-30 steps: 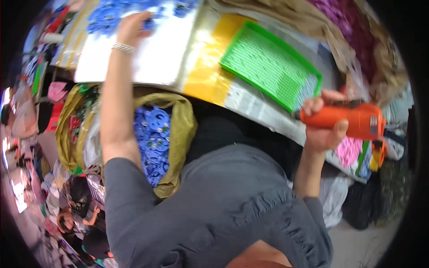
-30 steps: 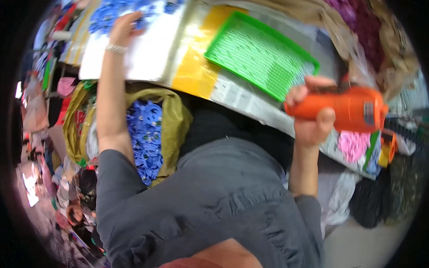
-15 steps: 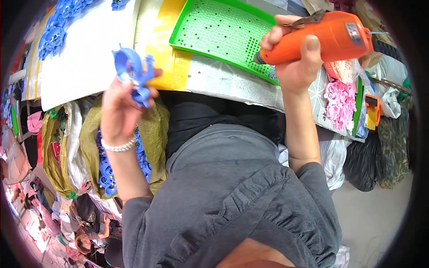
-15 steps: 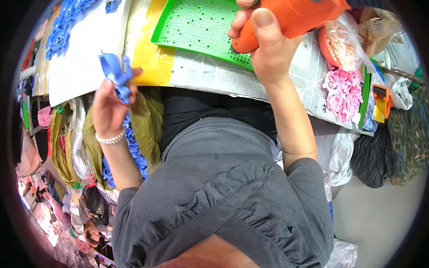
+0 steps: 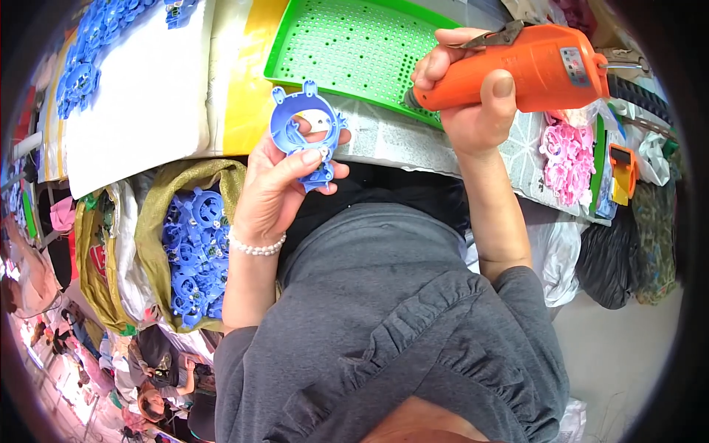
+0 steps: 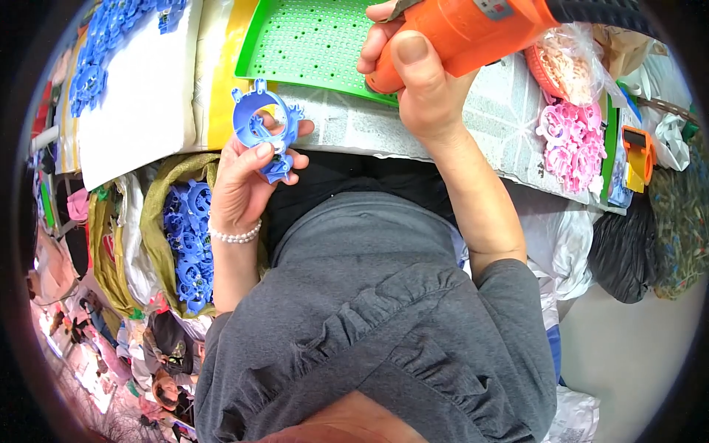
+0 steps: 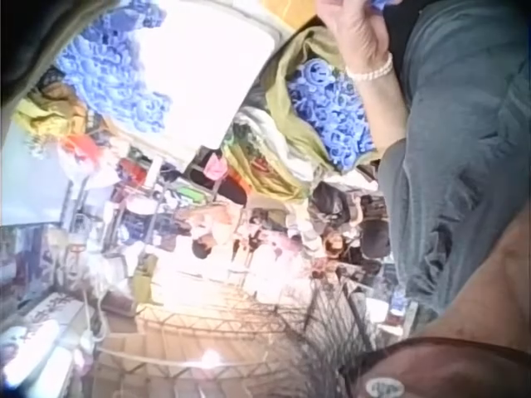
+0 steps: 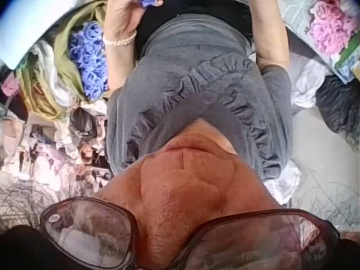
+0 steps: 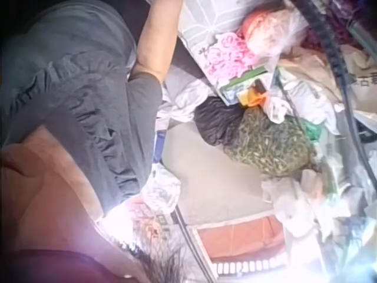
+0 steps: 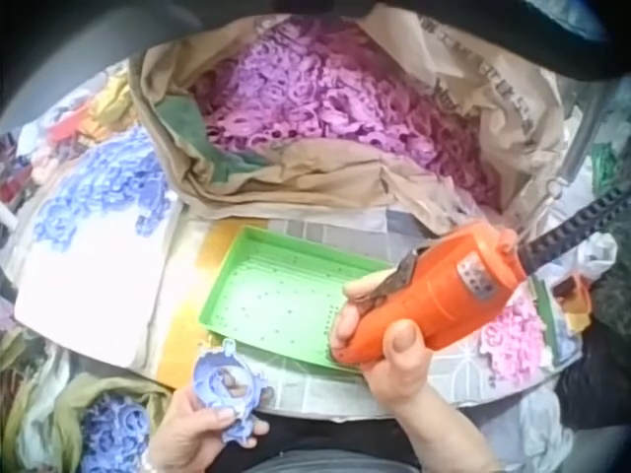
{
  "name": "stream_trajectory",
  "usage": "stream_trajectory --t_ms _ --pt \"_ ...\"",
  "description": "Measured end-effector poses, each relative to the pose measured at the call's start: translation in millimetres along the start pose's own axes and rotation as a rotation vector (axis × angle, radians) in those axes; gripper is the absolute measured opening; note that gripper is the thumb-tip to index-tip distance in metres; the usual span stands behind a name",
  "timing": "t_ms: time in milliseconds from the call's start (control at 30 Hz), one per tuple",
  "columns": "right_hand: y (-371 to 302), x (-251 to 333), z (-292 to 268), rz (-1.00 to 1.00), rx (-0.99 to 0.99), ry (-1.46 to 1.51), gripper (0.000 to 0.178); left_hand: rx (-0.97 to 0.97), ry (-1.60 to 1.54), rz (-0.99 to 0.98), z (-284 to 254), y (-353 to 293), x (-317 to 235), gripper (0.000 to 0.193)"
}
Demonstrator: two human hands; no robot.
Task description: Assembling blue plastic toy components using an electric screwdriver in a workshop environment.
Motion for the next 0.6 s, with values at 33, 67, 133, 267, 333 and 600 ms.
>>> stream_trajectory --t_ms 33,67,133,267,333,600 --pt "0.0 -0.4 -0.5 0.001 -0.003 0.001 0.070 0.024 0.020 0.011 2.4 1.0 -0.7 0.038" --pt "0.2 -1.3 -0.8 0.005 -0.002 0.003 0.070 0.049 0.040 0.023 4.7 1.7 -1.1 0.040" --pt "0.4 -2.3 -0.9 0.009 -0.003 0.007 0.071 0.047 0.050 0.014 4.9 4.7 1.7 0.041" --pt "1.2 -2.0 -1.1 0.001 -0.017 0.002 0.071 0.042 0.049 -0.012 6.9 7.5 9.0 0.047" --pt "1.0 -1.5 -1.5 -0.001 -0.017 0.003 0.071 0.042 0.068 -0.008 7.6 9.1 10.8 0.048" --pt "0.6 -3.4 -0.5 0.008 -0.001 0.003 0.068 0.015 0.075 -0.028 8.9 13.3 14.8 0.047"
Point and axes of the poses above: each hand's wrist, its own y-axis towards the middle knuckle, its own z-axis out of the palm, x = y × z, the point moved 9 cm from there along y, towards the middle knuckle, and after that the axes turned 12 degrees about -x, right-handed, at the moved point
